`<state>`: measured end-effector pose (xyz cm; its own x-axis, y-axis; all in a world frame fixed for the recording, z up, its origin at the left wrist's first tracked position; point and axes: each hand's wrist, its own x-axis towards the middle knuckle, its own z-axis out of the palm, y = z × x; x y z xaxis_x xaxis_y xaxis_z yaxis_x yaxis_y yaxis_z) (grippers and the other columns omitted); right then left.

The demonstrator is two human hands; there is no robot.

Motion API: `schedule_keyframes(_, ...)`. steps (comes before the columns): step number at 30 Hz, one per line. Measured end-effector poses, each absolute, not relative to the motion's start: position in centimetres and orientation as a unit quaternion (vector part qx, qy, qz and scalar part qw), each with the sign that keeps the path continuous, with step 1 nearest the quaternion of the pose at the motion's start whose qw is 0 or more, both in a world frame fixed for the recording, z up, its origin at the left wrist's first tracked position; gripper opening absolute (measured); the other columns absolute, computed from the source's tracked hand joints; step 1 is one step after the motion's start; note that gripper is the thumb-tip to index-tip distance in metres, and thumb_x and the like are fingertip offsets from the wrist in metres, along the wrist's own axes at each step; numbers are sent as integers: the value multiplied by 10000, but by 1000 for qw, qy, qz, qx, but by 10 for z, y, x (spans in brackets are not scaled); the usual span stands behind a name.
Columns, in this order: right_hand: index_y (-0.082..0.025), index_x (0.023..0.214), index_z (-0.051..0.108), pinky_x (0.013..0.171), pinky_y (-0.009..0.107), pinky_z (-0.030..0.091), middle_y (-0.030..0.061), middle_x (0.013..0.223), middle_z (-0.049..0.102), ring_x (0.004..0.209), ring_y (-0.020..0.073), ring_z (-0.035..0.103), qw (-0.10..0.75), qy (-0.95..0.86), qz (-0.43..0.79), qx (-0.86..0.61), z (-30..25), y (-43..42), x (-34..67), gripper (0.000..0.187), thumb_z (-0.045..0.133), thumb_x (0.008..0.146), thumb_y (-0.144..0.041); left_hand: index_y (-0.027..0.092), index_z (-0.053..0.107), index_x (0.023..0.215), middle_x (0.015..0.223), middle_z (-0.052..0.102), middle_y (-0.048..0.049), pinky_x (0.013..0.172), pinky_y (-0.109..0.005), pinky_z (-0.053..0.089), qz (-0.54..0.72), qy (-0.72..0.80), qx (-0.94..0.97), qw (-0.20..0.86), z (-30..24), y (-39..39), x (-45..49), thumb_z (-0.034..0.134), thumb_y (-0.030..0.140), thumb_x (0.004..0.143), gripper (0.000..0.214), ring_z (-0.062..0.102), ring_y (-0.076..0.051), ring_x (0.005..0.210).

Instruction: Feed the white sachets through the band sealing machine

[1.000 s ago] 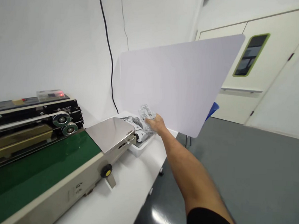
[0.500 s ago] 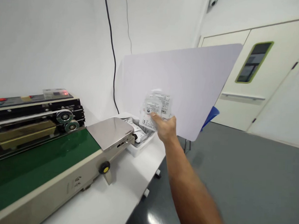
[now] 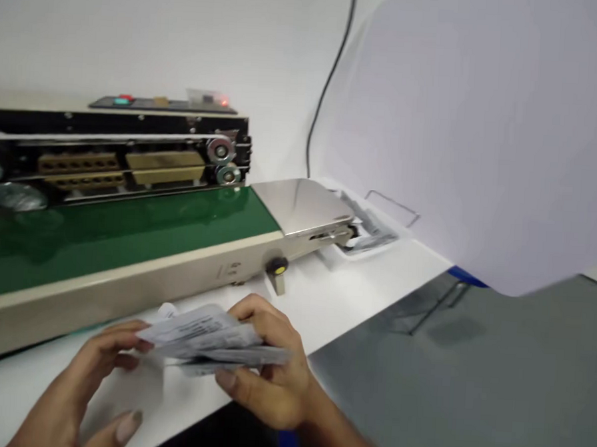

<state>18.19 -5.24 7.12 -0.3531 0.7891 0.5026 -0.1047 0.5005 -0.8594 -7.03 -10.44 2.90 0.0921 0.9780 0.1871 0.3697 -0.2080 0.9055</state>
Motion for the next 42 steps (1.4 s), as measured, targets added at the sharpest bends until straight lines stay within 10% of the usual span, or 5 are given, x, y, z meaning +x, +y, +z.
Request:
schedule_keyframes(4, -184, 1022, 627, 695, 279, 501, 69, 985, 581, 807, 166, 592, 467, -766, 414, -155, 61, -41, 144, 169, 676, 882, -264, 371, 320, 1340, 1461, 385, -103, 1057, -677, 210, 460, 508, 586, 433, 29, -110, -86, 629, 510, 828, 614, 334, -391, 1348)
schedule_keyframes(13, -164, 987, 602, 835, 287, 482, 73, 1095, 545, 976, 183, 571, 451, -782, 388, -184, 39, -40, 93, 189, 662, 809, -182, 341, 269, 1345, 1354, 416, -89, 1028, -532, 325, 517, 443, 539, 495, 25, -111, -107, 752, 541, 736, 803, 430, -348, 1234)
schedule_keyframes(26, -338, 1482, 242, 1108, 446, 364, 69, 1373, 373, 1206, 249, 451, 393, -775, 402, -288, 10, -58, 92, 902, 736, 750, -154, 341, 248, 1363, 1360, 393, -128, 997, -623, 390, 523, 532, 559, 362, 7, -120, -92, 738, 260, 772, 772, 471, -348, 1216)
schedule_keyframes(37, -262, 1512, 187, 1059, 448, 422, 114, 1375, 374, 1216, 276, 459, 401, -812, 332, -263, 6, -51, 87, 876, 697, 799, -247, 344, 271, 1405, 1416, 358, -97, 1060, -479, 411, 400, 492, 742, 217, 15, -111, -103, 630, 286, 859, 656, 429, -310, 1314)
schedule_keyframes(42, -297, 1461, 326, 971, 394, 486, 82, 1267, 454, 1115, 242, 508, 421, -822, 313, -221, 28, -52, 91, 676, 622, 861, -201, 391, 281, 1377, 1454, 362, -85, 939, -471, 498, 503, 521, 569, 390, 21, -115, -98, 704, 364, 829, 693, 538, -290, 1174)
